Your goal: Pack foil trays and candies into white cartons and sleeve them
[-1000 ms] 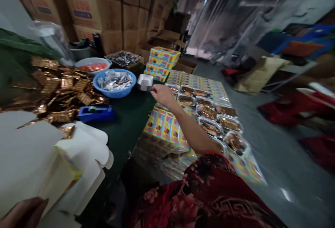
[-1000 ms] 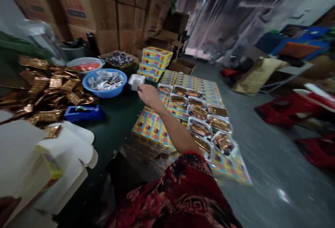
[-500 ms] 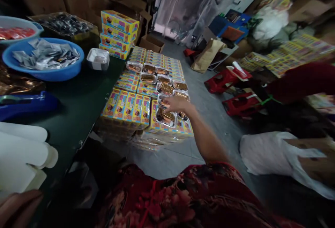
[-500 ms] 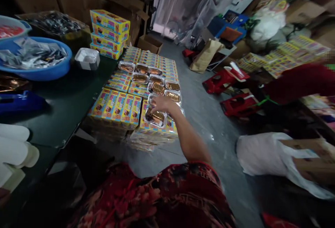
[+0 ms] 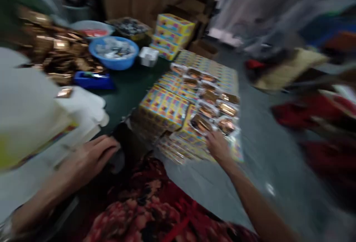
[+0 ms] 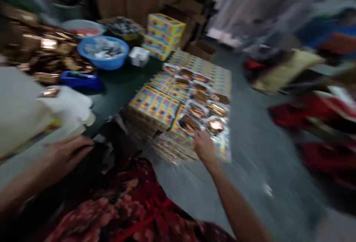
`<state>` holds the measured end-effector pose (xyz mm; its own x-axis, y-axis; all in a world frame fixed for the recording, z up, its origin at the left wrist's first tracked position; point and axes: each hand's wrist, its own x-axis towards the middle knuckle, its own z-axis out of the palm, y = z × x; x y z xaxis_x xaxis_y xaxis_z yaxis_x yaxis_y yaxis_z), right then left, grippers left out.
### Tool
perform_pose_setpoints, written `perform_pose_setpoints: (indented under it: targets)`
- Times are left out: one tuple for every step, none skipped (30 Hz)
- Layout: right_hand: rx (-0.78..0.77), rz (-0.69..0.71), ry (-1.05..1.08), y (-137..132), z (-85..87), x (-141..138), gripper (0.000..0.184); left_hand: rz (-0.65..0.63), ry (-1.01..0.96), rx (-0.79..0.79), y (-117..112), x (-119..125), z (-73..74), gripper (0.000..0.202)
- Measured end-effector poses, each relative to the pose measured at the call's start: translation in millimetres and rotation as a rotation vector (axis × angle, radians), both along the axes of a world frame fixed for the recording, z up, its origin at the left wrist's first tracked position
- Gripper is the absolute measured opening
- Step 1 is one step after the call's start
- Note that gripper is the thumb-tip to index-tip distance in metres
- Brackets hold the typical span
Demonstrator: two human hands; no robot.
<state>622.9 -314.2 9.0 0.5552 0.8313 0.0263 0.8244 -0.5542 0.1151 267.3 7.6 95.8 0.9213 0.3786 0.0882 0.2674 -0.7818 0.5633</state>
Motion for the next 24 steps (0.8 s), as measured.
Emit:
perform_pose_setpoints:
  targets:
    - [0.064, 0.064, -0.057, 0.5, -2.7, 5.1, 0.032, 0.005, 0.027, -0.01, -2.5, -3.5, 1.8, 0.027]
    - [0.134, 0.139, -0.106, 4.1, -6.0, 11.2, 0.03, 0.022, 0.035, -0.012, -3.3, -9.7, 1.5, 0.027]
    - [0.191, 0.231, -0.129, 11.3, -8.8, 16.8, 0.026, 0.048, 0.036, -0.012, -3.1, -18.3, -0.1, 0.026]
    - [0.241, 0.306, -0.16, 22.2, -9.9, 20.0, 0.023, 0.082, 0.026, -0.008, -2.6, -29.0, -1.9, 0.026]
    - [0.285, 0.385, -0.181, 36.8, -8.4, 19.8, 0.021, 0.121, 0.006, 0.0, -1.8, -41.1, -3.3, 0.025]
    - [0.319, 0.458, -0.193, 54.7, -3.7, 15.5, 0.02, 0.168, -0.016, 0.011, -0.7, -54.2, -3.7, 0.024]
    - [0.344, 0.524, -0.194, 75.8, 4.1, 7.2, 0.02, 0.225, -0.037, 0.027, 1.4, -67.6, -3.2, 0.023]
    - [0.367, 0.589, -0.181, 99.7, 14.4, -4.6, 0.021, 0.296, -0.056, 0.053, 4.9, -81.0, -2.0, 0.023]
    - [0.386, 0.652, -0.155, 126.0, 26.4, -19.3, 0.022, 0.38, -0.069, 0.09, 10.1, -93.9, -0.8, 0.023]
    - [0.394, 0.707, -0.117, 154.1, 39.5, -36.4, 0.024, 0.466, -0.074, 0.143, 16.9, -106.0, 0.2, 0.023]
    - [0.402, 0.76, -0.078, 183.2, 52.8, -55.6, 0.025, 0.548, -0.067, 0.21, 25.0, -116.9, 0.3, 0.024]
    - [0.401, 0.808, -0.043, 212.1, 65.7, -76.3, 0.026, 0.618, -0.048, 0.283, 33.9, -126.2, -0.6, 0.024]
    - [0.381, 0.853, -0.012, 240.2, 77.9, -98.3, 0.027, 0.668, -0.016, 0.349, 43.1, -133.4, -2.5, 0.023]
    - [0.362, 0.908, 0.007, 266.5, 89.0, -121.0, 0.027, 0.691, 0.022, 0.397, 52.2, -138.3, -5.2, 0.024]
    - [0.341, 0.965, 0.02, 290.6, 98.8, -143.8, 0.026, 0.69, 0.057, 0.418, 61.0, -140.8, -8.3, 0.023]
    - [0.321, 1.019, 0.028, 312.2, 107.1, -166.1, 0.025, 0.674, 0.081, 0.41, 69.6, -140.9, -11.3, 0.024]
    - [0.301, 1.069, 0.034, 331.3, 113.9, -187.3, 0.023, 0.653, 0.095, 0.374, 78.2, -139.1, -14.0, 0.026]
    - [0.278, 1.107, 0.037, 348.0, 119.0, -206.9, 0.022, 0.632, 0.116, 0.325, 86.9, -135.9, -15.9, 0.029]
    - [0.249, 1.131, 0.038, 362.3, 122.4, -224.6, 0.022, 0.613, 0.148, 0.274, 95.7, -132.2, -17.0, 0.033]
    - [0.215, 1.144, 0.036, 374.6, 124.3, -240.2, 0.022, 0.597, 0.19, 0.227, 104.4, -128.7, -17.3, 0.035]
    - [0.18, 1.142, 0.034, 384.8, 124.7, -253.9, 0.024, 0.578, 0.24, 0.187, 112.7, -126.0, -17.2, 0.035]
    - [0.142, 1.135, 0.034, 393.2, 123.7, -265.8, 0.026, 0.553, 0.287, 0.154, 120.0, -124.7, -16.8, 0.033]
    - [0.105, 1.123, 0.039, 400.1, 121.6, -276.2, 0.027, 0.522, 0.32, 0.127, 125.9, -124.8, -16.6, 0.031]
    - [0.067, 1.11, 0.048, 405.7, 118.6, -285.5, 0.028, 0.495, 0.333, 0.105, 130.0, -126.1, -16.9, 0.029]
